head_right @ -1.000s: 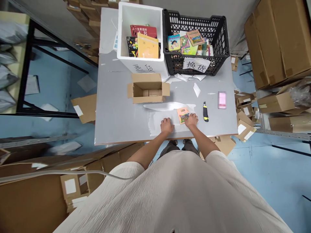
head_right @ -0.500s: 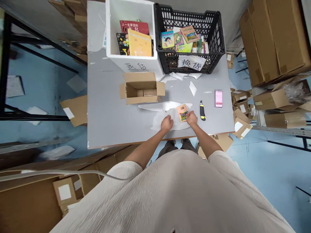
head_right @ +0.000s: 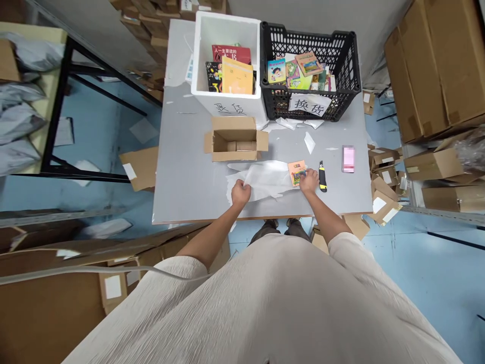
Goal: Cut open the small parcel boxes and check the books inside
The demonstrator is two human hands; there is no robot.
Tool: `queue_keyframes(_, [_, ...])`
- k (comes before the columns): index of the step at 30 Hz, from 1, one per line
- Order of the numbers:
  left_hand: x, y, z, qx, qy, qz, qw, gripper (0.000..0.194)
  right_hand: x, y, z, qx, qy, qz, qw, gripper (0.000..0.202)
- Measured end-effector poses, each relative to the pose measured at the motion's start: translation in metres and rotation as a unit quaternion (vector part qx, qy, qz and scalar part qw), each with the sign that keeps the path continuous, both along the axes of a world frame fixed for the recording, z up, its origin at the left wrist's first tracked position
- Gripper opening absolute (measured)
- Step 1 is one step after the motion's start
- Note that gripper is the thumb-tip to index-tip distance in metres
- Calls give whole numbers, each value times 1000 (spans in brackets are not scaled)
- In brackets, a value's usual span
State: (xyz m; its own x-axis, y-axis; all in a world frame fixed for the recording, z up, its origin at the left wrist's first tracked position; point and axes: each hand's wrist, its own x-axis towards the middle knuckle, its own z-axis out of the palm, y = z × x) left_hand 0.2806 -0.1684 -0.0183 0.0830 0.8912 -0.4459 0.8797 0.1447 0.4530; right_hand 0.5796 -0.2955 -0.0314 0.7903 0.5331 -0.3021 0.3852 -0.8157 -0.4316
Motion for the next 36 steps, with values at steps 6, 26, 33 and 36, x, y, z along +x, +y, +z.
queue_keyframes(6, [11,-13,-6,-14,-84,-65,994,7,-63,13,9,-80,77,152,982,29])
queue_keyframes(26, [69,-10,11,-89,-325,-11,941,30,-92,49,47,106,234,129,958,20])
queue_keyframes(33, [57,11,53,-20,-333,-90,939,21,-80,54,69,235,262,119,928,28])
queue_keyframes(36, [55,22,74,-1,-358,-98,929,27,-74,56,73,228,245,86,938,58])
